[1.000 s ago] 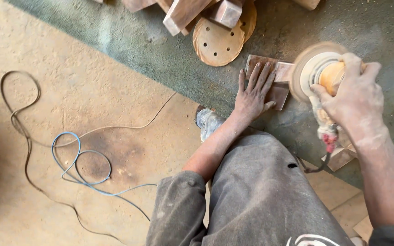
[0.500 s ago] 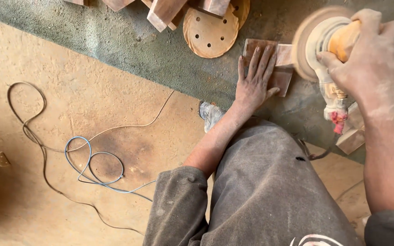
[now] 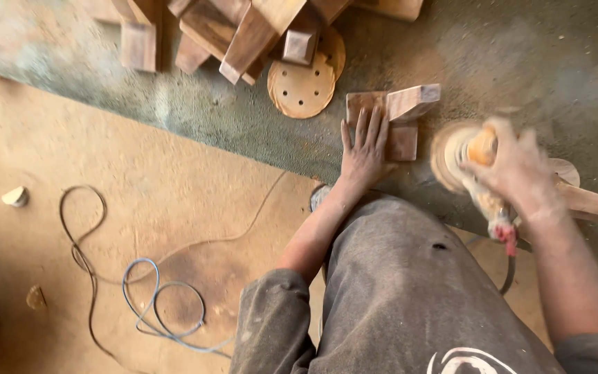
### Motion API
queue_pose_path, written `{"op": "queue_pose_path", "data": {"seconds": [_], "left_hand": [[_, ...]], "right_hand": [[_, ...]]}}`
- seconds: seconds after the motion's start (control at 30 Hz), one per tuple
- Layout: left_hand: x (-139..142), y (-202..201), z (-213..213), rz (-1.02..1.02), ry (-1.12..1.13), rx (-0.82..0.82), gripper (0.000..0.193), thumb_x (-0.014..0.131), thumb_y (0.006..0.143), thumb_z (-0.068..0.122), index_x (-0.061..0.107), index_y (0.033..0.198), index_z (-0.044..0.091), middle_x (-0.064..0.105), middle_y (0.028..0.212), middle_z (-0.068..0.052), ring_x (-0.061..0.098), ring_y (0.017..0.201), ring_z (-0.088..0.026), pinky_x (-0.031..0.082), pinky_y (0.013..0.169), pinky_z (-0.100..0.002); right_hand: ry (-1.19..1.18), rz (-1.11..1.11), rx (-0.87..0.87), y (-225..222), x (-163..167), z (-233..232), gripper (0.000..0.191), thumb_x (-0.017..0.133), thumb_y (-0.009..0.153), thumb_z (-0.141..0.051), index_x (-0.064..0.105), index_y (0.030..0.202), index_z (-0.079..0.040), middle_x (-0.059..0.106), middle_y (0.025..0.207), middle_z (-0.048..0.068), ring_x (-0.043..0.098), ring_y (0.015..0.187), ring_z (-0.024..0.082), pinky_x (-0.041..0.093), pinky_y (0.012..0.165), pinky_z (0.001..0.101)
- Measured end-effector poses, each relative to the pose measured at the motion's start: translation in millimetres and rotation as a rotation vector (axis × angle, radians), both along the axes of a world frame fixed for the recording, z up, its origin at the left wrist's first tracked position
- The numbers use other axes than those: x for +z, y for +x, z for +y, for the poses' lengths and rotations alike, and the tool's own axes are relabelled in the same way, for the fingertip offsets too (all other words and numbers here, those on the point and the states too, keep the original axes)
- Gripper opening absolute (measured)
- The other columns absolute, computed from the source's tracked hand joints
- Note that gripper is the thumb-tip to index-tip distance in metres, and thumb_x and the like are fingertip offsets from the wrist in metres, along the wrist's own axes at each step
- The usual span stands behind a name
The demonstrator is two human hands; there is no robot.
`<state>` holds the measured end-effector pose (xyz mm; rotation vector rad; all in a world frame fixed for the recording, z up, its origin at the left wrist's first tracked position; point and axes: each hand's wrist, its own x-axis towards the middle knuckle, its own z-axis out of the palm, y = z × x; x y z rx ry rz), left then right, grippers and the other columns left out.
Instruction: The person uses a handheld orbital sander to smooth the surfaces of small wooden blocks. They pick up blocks one at a time, sand multiple faces, and place them back on the workbench among other blocks.
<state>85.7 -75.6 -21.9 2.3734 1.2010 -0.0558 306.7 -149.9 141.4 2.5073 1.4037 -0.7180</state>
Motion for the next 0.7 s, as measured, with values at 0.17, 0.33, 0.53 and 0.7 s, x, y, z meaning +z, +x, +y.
{"op": "queue_pose_path", "data": {"seconds": [0.17, 0.33, 0.53, 0.7], "left_hand": [[6, -26, -27, -0.128, 0.036, -0.003, 0.097, 0.077, 0.081, 0.052, 0.031, 0.156, 0.012, 0.021, 0.17, -0.014, 0.014, 0.159, -0.04, 0.007, 0.123, -0.074], [11, -36, -20, -0.274, 0.119, 0.113, 0.085, 0.08, 0.085, 0.037, 0.036, 0.155, 0.018, 0.029, 0.167, -0.013, 0.022, 0.158, -0.042, 0.018, 0.126, -0.068], [19, -27, 69, -0.314, 0.185, 0.059, 0.108, 0.088, 0.069, 0.026, 0.029, 0.157, 0.007, 0.032, 0.161, -0.023, 0.028, 0.15, -0.045, 0.027, 0.123, -0.055], [38, -24, 93, -0.416, 0.156, -0.052, 0.074, 0.087, 0.076, 0.02, 0.054, 0.142, 0.014, 0.061, 0.138, -0.011, 0.061, 0.128, -0.033, 0.052, 0.11, -0.043]], "right_hand": [[0.288, 0.01, -0.128, 11, -27, -96, 0.094, 0.095, 0.07, -0.04, 0.052, 0.148, -0.01, 0.057, 0.139, 0.028, 0.055, 0.127, 0.048, 0.048, 0.102, 0.0561], [0.229, 0.045, -0.588, 7, -33, -177, 0.1, 0.095, 0.067, -0.041, 0.052, 0.153, -0.014, 0.06, 0.14, 0.026, 0.06, 0.124, 0.044, 0.05, 0.103, 0.0532], [0.311, -0.076, -0.526, 0, -51, -265, 0.09, 0.096, 0.076, -0.045, 0.051, 0.144, -0.007, 0.06, 0.137, 0.027, 0.058, 0.126, 0.046, 0.05, 0.102, 0.0557], [0.385, -0.003, -0.672, -17, -81, -331, 0.09, 0.091, 0.08, -0.048, 0.047, 0.147, -0.008, 0.05, 0.147, 0.027, 0.052, 0.134, 0.044, 0.046, 0.114, 0.0551]]}}
